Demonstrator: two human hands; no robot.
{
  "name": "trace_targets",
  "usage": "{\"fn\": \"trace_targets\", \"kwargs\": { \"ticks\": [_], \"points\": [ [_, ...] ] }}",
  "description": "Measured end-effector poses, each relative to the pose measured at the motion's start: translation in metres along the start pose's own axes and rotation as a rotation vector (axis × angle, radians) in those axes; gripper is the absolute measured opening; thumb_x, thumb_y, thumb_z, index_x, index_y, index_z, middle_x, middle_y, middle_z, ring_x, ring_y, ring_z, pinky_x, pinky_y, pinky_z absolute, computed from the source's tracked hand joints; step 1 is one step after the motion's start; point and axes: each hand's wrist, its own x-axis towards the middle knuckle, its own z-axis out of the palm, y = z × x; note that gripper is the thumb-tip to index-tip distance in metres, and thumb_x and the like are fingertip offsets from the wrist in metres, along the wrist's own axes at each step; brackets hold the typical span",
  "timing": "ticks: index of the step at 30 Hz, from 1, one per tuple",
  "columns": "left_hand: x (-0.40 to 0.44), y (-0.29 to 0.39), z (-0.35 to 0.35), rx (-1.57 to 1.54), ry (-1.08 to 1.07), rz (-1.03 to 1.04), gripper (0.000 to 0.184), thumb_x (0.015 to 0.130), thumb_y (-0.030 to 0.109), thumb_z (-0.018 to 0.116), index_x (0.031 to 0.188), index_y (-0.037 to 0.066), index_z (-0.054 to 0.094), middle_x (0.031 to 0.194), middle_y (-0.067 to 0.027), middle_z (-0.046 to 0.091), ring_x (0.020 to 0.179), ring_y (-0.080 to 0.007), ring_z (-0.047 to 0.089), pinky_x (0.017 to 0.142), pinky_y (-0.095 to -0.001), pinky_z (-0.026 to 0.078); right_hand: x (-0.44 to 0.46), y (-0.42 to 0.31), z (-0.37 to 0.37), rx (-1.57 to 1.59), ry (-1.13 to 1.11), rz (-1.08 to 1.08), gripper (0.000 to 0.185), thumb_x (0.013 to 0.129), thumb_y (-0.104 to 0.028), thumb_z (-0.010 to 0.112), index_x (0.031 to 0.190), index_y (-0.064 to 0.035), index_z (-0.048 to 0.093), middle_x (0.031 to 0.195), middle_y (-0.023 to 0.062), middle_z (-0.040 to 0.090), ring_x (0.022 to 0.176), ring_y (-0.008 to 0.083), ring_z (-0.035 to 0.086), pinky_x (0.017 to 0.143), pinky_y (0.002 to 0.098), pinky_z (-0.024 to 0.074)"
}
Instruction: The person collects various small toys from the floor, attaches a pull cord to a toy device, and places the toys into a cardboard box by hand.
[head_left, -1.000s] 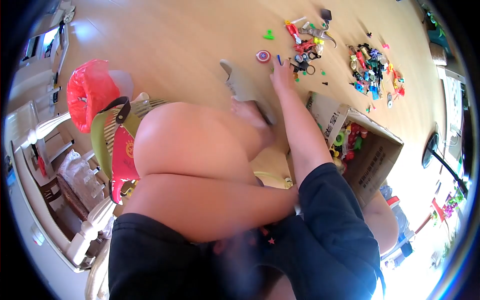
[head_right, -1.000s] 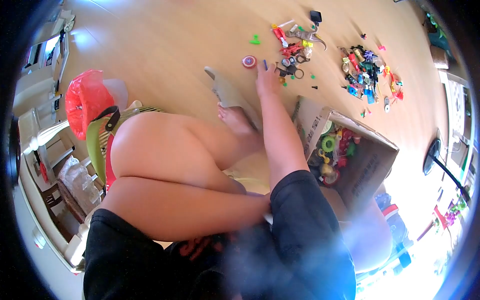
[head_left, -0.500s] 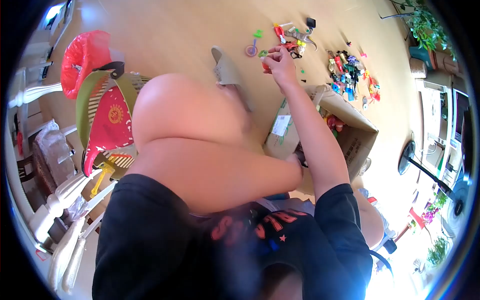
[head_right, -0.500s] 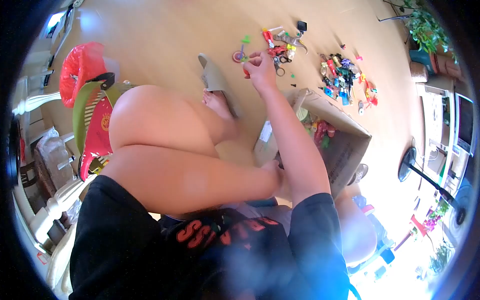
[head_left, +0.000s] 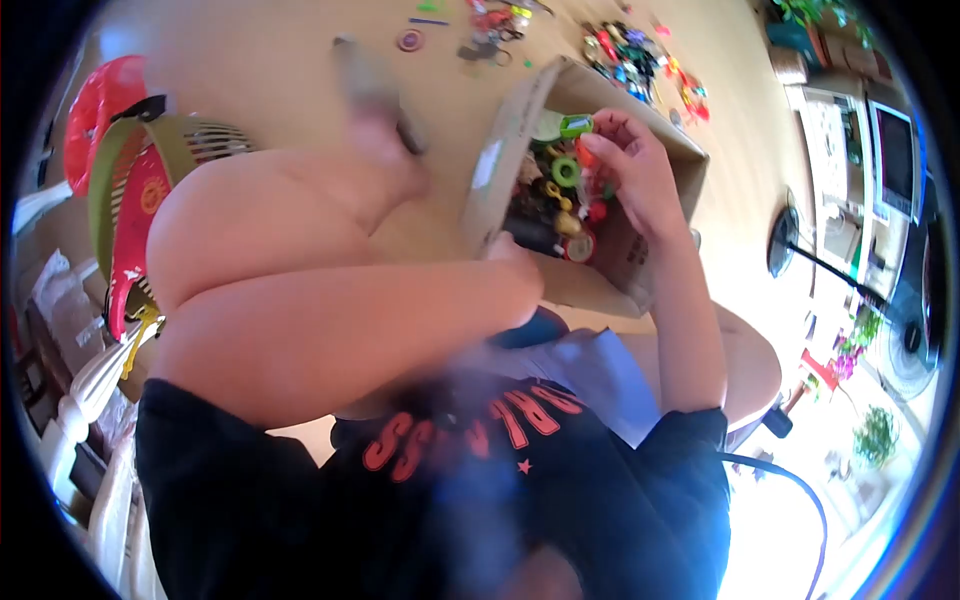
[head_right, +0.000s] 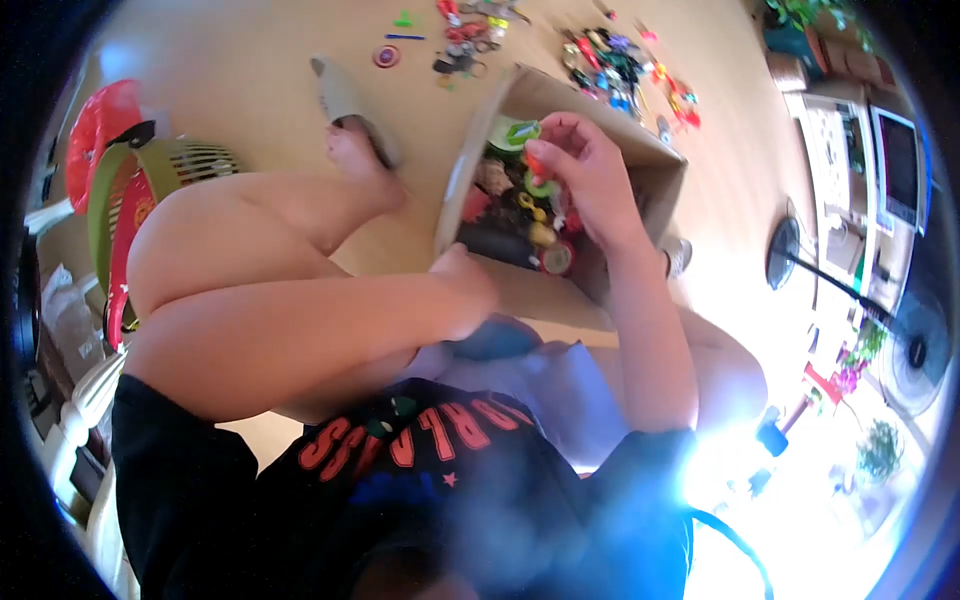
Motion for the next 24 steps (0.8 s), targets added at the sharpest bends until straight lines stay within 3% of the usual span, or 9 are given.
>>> {"fn": "trace_targets", "kwargs": {
  "ticks": [2, 4, 7, 10, 16, 20, 24],
  "points": [
    [0.003, 0.009, 0.000, 0.010, -0.012, -0.005, 0.041, 0.077, 0.022, 0.070, 0.116, 0.007, 0.068, 0.114, -0.0148, 0.067, 0.105, -0.0318, 0.064, 0.084, -0.0495, 0.052, -0.001, 0.007, -0.022, -0.087, 0.073, -0.040, 0.024, 0.088, -0.011, 0.067, 0.107, -0.0010, 0.057, 0.086, 0.0040, 0.063, 0.072, 0.0112, 0.061, 0.064, 0.0255, 0.0521],
    [0.006, 0.018, 0.001, 0.019, -0.025, -0.013, 0.041, 0.077, 0.022, 0.070, 0.115, 0.007, 0.068, 0.114, -0.0147, 0.067, 0.105, -0.0317, 0.064, 0.083, -0.0493, 0.052, -0.003, 0.019, -0.044, -0.279, 0.061, 0.059, 0.025, 0.088, -0.012, 0.067, 0.109, -0.0015, 0.058, 0.093, 0.0031, 0.062, 0.079, 0.0098, 0.059, 0.068, 0.0244, 0.0508],
    [0.014, 0.033, 0.004, 0.025, -0.048, -0.033, 0.041, 0.077, 0.022, 0.070, 0.115, 0.007, 0.068, 0.114, -0.0146, 0.067, 0.105, -0.0315, 0.064, 0.083, -0.0492, 0.053, -0.016, 0.055, -0.071, -0.478, -0.044, 0.110, 0.026, 0.088, -0.013, 0.067, 0.109, 0.0002, 0.058, 0.091, 0.0043, 0.063, 0.079, 0.0106, 0.060, 0.067, 0.0257, 0.0520],
    [0.028, 0.052, 0.010, 0.040, -0.071, -0.046, 0.041, 0.077, 0.023, 0.071, 0.115, 0.007, 0.068, 0.114, -0.0145, 0.067, 0.105, -0.0313, 0.064, 0.082, -0.0490, 0.053, -0.025, 0.091, -0.078, -0.465, -0.090, 0.202, 0.027, 0.088, -0.012, 0.066, 0.109, 0.0018, 0.058, 0.093, 0.0060, 0.064, 0.081, 0.0116, 0.061, 0.067, 0.0269, 0.0532],
    [0.047, 0.086, -0.003, 0.090, -0.257, -0.185, 0.045, 0.076, 0.024, 0.071, 0.117, 0.008, 0.066, 0.119, -0.0139, 0.064, 0.107, -0.0321, 0.062, 0.084, -0.0495, 0.052, 0.003, 0.181, -0.061, -0.398, -0.184, 0.133, 0.028, 0.085, -0.008, 0.067, 0.110, 0.0031, 0.058, 0.094, 0.0075, 0.065, 0.080, 0.0136, 0.062, 0.064, 0.0277, 0.0537],
    [0.045, 0.069, 0.004, 0.015, -0.132, -0.249, 0.048, 0.078, 0.028, 0.067, 0.121, 0.008, 0.059, 0.123, -0.0138, 0.058, 0.111, -0.0324, 0.056, 0.088, -0.0481, 0.047, 0.012, 0.192, -0.023, -0.218, -0.166, 0.142, 0.030, 0.083, -0.007, 0.067, 0.110, 0.0017, 0.058, 0.081, 0.0073, 0.065, 0.071, 0.0139, 0.062, 0.057, 0.0278, 0.0519],
    [0.036, 0.033, 0.008, -0.143, 0.107, -0.409, 0.052, 0.080, 0.031, 0.064, 0.125, 0.008, 0.052, 0.128, -0.0136, 0.053, 0.116, -0.0328, 0.051, 0.092, -0.0466, 0.042, 0.021, 0.211, -0.003, -0.117, -0.185, 0.193, 0.030, 0.083, -0.008, 0.067, 0.111, 0.0017, 0.059, 0.083, 0.0088, 0.066, 0.072, 0.0170, 0.064, 0.059, 0.0288, 0.0536]
  ]
}}
